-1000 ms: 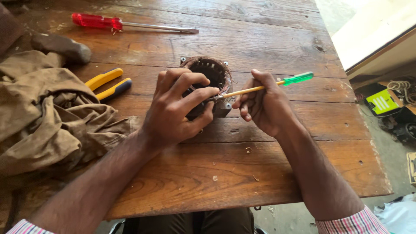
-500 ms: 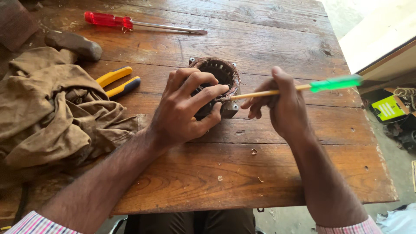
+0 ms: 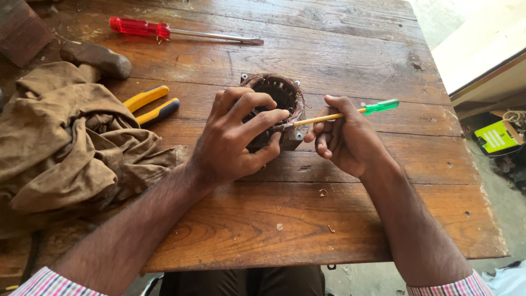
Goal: The person holds an electric motor stator on a wooden workbench and uses a green-handled screwdriver to pry and scrape the old copper windings and insulation from the stator slots, working around the rim. They occasionally reposition the stator, wipe their hands with a cloth, and resume prying out the winding material.
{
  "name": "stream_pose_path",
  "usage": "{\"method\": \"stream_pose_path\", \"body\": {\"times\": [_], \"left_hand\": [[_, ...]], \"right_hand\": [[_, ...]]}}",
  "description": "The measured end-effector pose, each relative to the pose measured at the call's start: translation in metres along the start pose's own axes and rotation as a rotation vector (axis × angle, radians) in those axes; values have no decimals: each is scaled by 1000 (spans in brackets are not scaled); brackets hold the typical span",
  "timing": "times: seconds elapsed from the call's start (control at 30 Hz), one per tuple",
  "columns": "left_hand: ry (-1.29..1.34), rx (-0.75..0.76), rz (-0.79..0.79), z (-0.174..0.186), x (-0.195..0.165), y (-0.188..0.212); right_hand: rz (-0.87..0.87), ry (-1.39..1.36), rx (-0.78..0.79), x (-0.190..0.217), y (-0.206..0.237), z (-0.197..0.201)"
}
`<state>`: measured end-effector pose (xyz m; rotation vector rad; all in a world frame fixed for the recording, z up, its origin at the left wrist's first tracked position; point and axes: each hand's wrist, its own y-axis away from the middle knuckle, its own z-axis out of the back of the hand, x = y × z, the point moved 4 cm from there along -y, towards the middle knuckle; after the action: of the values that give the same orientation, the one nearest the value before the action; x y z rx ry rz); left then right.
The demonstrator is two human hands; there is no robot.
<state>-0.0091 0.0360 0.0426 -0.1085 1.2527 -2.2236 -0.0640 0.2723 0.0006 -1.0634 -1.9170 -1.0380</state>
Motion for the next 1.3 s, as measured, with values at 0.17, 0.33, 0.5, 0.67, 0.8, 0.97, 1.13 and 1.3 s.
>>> {"method": "stream_pose_path", "body": {"times": [0.17, 0.33, 0.5, 0.67, 0.8, 0.97, 1.13, 1.3], "left_hand": [[-1, 0, 5, -2, 2, 1], [-3, -16, 9, 4, -2, 2], [22, -16, 48, 11, -6, 3], [20, -32, 43, 14, -11, 4], [17, -31, 47, 14, -11, 8], [20, -3, 51, 14, -7, 12], [20, -7, 53, 14, -5, 14], [24, -7, 56, 16, -2, 16]], "right_hand": [[-22, -17, 3, -3, -2, 1], [-82, -10, -30, -8, -2, -3], [-106, 30, -53, -11, 3, -11], [70, 128, -119, -3, 11, -16], [314, 305, -69, 9, 23, -26], [508, 510, 2, 15, 35, -34], [218, 173, -6, -3, 14, -28], [11, 35, -56, -20, 2, -19]]}}
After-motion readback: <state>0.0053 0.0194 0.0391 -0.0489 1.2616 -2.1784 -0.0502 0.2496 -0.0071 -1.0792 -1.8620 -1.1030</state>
